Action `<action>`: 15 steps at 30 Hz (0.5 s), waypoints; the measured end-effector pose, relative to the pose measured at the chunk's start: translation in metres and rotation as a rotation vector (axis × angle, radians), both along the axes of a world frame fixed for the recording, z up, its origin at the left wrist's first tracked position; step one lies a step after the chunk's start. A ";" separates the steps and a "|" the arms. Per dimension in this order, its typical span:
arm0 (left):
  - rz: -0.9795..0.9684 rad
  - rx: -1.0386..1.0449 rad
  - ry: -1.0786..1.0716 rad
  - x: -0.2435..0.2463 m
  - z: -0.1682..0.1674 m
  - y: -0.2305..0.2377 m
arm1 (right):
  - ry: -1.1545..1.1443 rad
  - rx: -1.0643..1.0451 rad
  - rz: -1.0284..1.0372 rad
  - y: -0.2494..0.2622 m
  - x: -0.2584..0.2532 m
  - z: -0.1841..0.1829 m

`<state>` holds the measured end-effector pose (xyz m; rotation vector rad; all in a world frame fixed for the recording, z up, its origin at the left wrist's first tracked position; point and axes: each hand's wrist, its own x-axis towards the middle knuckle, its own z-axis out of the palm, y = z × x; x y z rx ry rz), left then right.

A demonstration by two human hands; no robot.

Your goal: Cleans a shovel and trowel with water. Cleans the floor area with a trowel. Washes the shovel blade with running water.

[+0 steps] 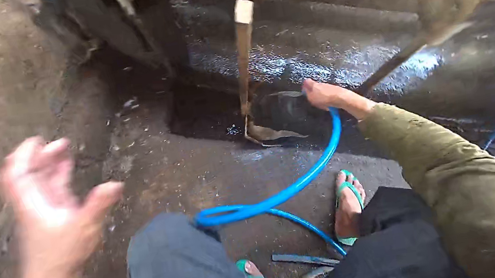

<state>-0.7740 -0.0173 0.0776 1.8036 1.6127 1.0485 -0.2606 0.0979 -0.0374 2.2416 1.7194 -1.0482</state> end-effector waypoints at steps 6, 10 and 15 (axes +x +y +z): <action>-0.360 -0.127 -0.139 0.195 -0.035 0.116 | 0.069 0.008 0.068 -0.011 0.028 -0.019; -0.327 0.059 -0.352 0.259 -0.071 0.155 | 0.191 0.049 0.124 -0.017 0.054 -0.037; -0.284 0.252 -0.560 0.290 -0.095 0.199 | 0.269 0.088 0.212 -0.022 0.076 -0.041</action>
